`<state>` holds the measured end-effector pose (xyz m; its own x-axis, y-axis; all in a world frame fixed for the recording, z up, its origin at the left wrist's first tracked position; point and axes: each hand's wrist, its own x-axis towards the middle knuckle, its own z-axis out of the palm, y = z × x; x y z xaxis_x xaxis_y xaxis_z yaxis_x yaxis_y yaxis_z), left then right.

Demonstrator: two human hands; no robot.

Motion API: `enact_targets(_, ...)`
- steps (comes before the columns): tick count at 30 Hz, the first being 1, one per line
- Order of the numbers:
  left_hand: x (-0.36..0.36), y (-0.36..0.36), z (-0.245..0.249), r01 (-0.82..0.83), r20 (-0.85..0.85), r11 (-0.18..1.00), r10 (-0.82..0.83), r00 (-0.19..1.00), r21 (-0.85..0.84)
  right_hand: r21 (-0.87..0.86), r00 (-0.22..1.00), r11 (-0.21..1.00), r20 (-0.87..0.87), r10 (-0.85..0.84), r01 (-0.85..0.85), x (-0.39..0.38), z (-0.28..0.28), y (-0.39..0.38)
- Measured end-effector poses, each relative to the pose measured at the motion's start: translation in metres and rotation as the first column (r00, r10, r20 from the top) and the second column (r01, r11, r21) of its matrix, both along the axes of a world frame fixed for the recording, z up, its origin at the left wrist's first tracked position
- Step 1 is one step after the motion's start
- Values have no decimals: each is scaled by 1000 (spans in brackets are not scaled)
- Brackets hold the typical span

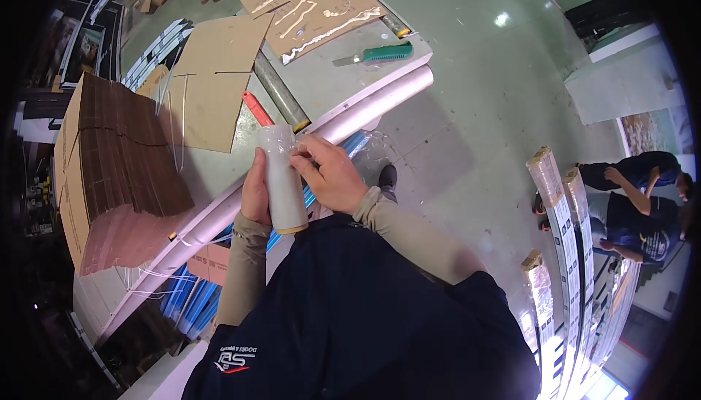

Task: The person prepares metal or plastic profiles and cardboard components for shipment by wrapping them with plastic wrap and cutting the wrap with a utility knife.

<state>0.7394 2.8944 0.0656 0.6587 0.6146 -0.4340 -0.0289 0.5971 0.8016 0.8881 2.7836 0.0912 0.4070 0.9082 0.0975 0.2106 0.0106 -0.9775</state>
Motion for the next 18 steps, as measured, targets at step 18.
enact_targets(18, -12, -4, 4, -9, 114, 1000, 9, 993, -2, -99, 627, 972, -777, 60, -215, -4, -14, 11)
